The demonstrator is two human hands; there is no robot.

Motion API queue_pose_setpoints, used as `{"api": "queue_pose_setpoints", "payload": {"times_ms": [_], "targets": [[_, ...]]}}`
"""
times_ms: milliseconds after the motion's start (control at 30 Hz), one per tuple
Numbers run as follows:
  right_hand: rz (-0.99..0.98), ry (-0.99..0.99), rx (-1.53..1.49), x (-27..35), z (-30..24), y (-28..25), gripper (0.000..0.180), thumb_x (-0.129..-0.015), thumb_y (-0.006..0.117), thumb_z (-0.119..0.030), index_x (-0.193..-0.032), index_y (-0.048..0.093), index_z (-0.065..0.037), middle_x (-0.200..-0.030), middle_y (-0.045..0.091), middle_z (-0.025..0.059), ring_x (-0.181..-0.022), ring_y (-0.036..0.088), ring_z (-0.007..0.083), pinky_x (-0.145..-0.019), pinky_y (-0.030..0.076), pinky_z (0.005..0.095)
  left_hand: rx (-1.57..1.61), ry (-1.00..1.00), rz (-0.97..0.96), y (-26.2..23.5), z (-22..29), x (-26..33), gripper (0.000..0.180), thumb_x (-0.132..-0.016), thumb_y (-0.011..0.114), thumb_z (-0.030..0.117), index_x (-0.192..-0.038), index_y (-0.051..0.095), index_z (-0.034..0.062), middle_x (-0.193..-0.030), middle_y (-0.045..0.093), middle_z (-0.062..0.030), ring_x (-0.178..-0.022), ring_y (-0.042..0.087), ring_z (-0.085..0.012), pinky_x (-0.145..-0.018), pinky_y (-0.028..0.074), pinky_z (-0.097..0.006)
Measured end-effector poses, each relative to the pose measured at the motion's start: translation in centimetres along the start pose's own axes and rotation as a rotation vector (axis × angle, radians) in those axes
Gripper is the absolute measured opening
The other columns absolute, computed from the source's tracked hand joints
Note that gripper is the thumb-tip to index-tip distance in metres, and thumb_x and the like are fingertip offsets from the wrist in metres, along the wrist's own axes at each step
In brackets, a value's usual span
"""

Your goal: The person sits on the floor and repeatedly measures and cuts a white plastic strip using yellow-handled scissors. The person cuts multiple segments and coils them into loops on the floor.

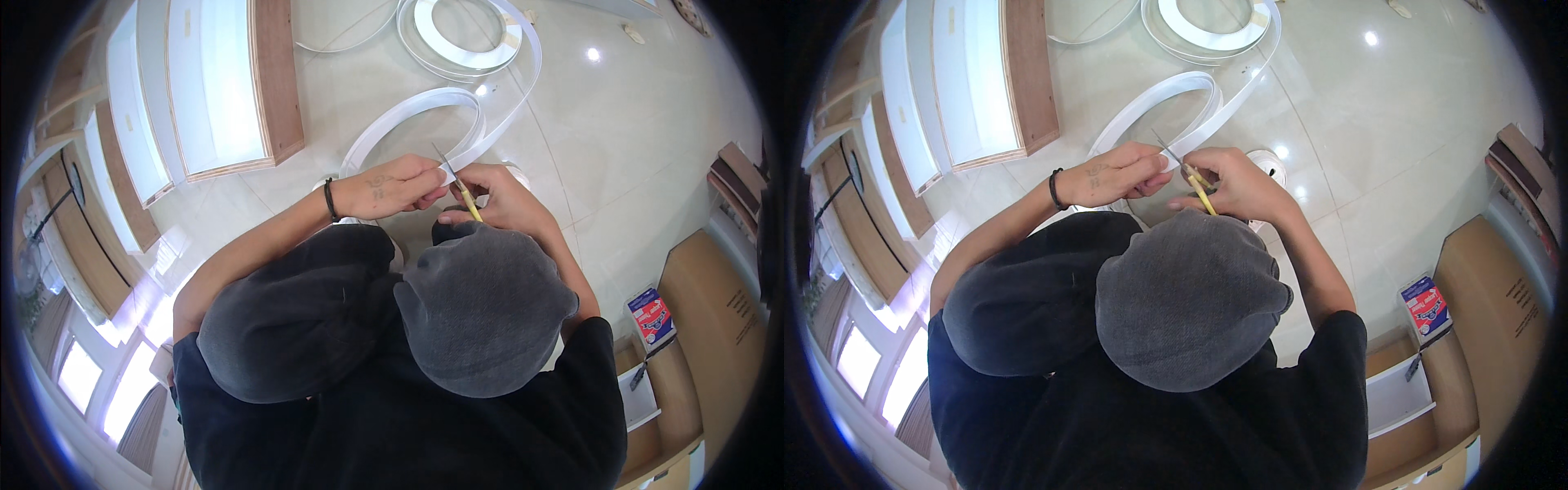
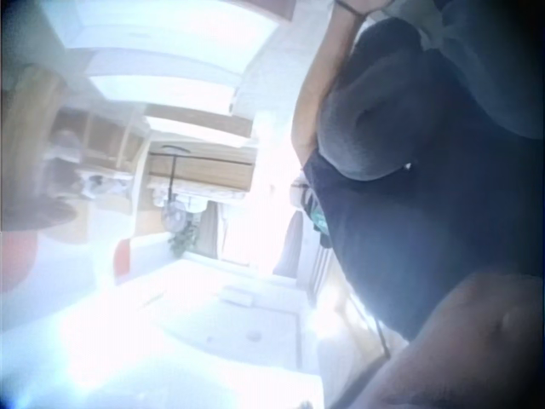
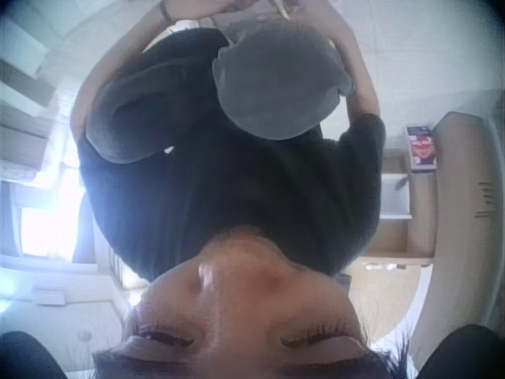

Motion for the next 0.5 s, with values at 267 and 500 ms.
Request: {"api": "queue_pose_setpoints", "payload": {"times_ms": [267,500], "targets": [[-0.048,0.185,0.008,0.7,1.2,0.0,0.040,-0.076,0.082,-0.028,-0.074,0.053,-0.001,-0.058,0.044,0.0001,-0.058,0.039,0.0095,-0.055,0.035,0.0293,0.032,0.036,-0.024,0.5,-0.3,-0.1,0.034,-0.103,0.037,0.033,-0.079,0.043,0.0096,-0.072,0.034,0.0043,-0.061,0.030,-0.0066,-0.053,0.028,-0.023],[0.146,0.122,-0.102,2.2,1.8,-2.3,0.035,-0.076,0.083,-0.029,-0.089,0.063,-0.003,-0.068,0.057,0.0037,-0.063,0.054,0.0113,-0.063,0.046,0.0284,0.179,0.088,0.040,-4.2,2.6,4.2,0.036,-0.104,0.039,0.036,-0.088,0.050,0.0056,-0.070,0.039,0.0032,-0.057,0.036,-0.0058,-0.051,0.035,-0.021]]}}
Point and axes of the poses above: each hand's wrist, its own x-axis away from the middle knuckle, its own y-axis out of the palm, z = x × y, the point moved 9 cm from there along -x, towards the middle knuckle
